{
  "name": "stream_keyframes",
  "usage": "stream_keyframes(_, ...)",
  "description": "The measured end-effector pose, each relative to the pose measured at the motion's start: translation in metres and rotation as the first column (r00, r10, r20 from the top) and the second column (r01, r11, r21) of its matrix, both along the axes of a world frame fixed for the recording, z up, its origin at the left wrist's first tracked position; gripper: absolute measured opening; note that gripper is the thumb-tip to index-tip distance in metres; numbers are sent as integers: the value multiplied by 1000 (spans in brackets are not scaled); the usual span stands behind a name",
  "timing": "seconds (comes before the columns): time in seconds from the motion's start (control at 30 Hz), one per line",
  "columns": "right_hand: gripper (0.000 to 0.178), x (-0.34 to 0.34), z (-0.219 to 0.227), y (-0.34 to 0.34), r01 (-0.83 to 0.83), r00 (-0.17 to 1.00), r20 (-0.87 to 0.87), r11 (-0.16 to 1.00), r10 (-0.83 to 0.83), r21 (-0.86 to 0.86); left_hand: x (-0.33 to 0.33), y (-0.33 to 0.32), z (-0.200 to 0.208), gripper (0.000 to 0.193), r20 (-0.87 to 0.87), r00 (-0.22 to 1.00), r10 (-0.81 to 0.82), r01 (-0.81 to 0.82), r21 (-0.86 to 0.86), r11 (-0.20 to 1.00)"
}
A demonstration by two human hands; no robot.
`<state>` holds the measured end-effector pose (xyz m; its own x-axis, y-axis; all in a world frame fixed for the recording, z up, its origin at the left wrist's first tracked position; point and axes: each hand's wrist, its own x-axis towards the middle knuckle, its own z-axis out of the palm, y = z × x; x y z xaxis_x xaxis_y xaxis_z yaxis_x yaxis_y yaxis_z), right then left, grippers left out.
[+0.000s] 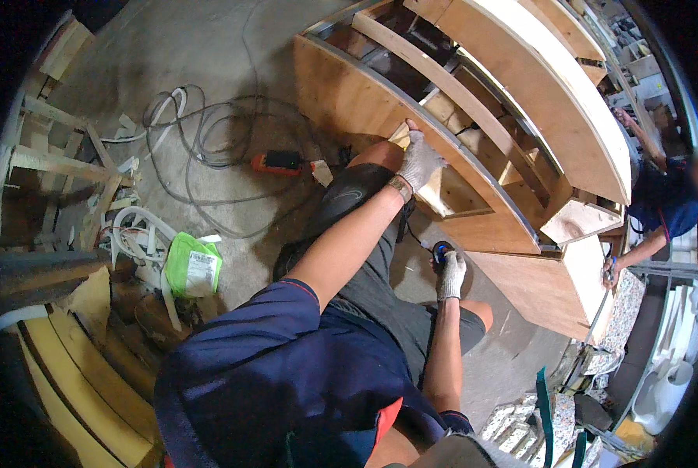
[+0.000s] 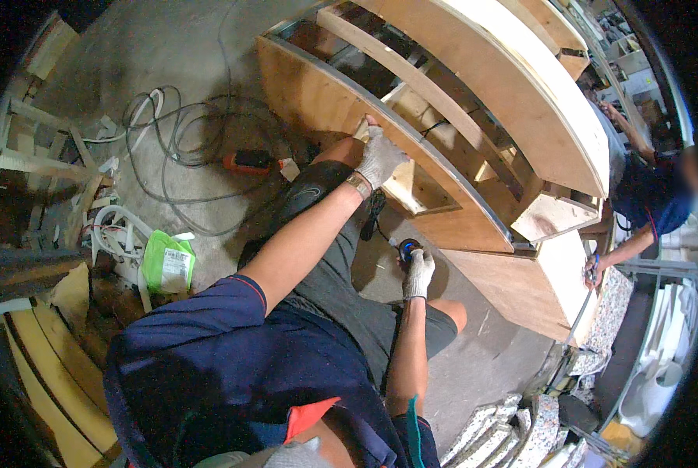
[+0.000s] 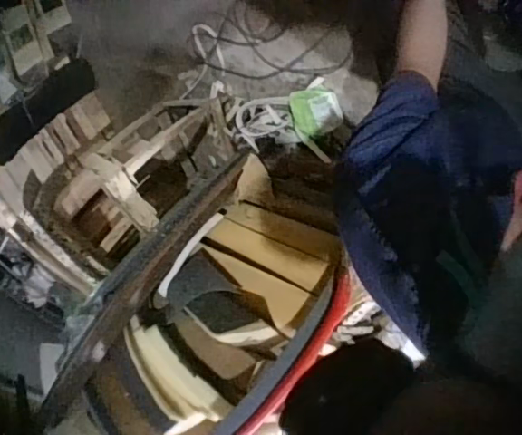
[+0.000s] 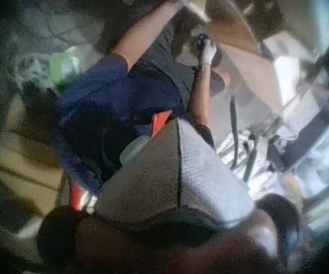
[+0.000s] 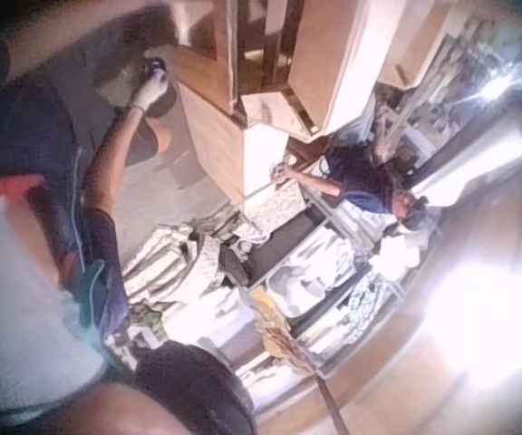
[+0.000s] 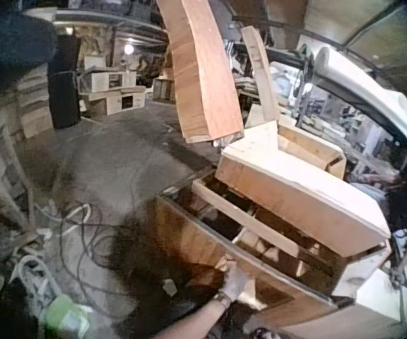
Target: The person sits on the floor and uses a handheld power tool to fasten parts of a wooden cabinet or drawer unit. They hold the tool with both hands and work on the lower section of the furniture while another person works nearby.
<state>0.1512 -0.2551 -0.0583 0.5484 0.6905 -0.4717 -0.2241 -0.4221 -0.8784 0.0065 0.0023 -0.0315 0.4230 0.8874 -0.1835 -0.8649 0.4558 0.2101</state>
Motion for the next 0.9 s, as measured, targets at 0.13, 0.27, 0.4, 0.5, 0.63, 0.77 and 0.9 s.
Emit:
stream_keyframes(0.13,32,6,-10,-8,-5,1000,10,999,5,50,1,-17,30,108,-40,999,-20,21,34,999)
stream_keyframes(0.27,32,5,-10,-2,-37,999,18,999,37,25,-5,-14,25,111,-21,999,-31,33,62,998)
stream_keyframes(0.4,25,1,-5,-2,8,1000,-2,1000,-8,11,0,-14,23,114,-36,999,-40,40,11,999)
stream_keyframes(0.5,30,5,-13,-2,-2,1000,15,999,1,49,2,-7,11,114,-9,999,-36,37,14,999)
stream_keyframes(0.63,31,10,-19,-5,-9,1000,9,999,9,35,9,-5,2,111,-8,1000,-18,18,5,1000)
stream_keyframes(0.77,32,13,-21,-7,-15,1000,11,999,15,31,11,0,-2,110,-8,999,-47,46,-75,996)
stream_keyframes(0.9,32,7,-23,1,-10,1000,15,999,10,37,4,5,-10,112,-19,1000,-21,22,26,999)
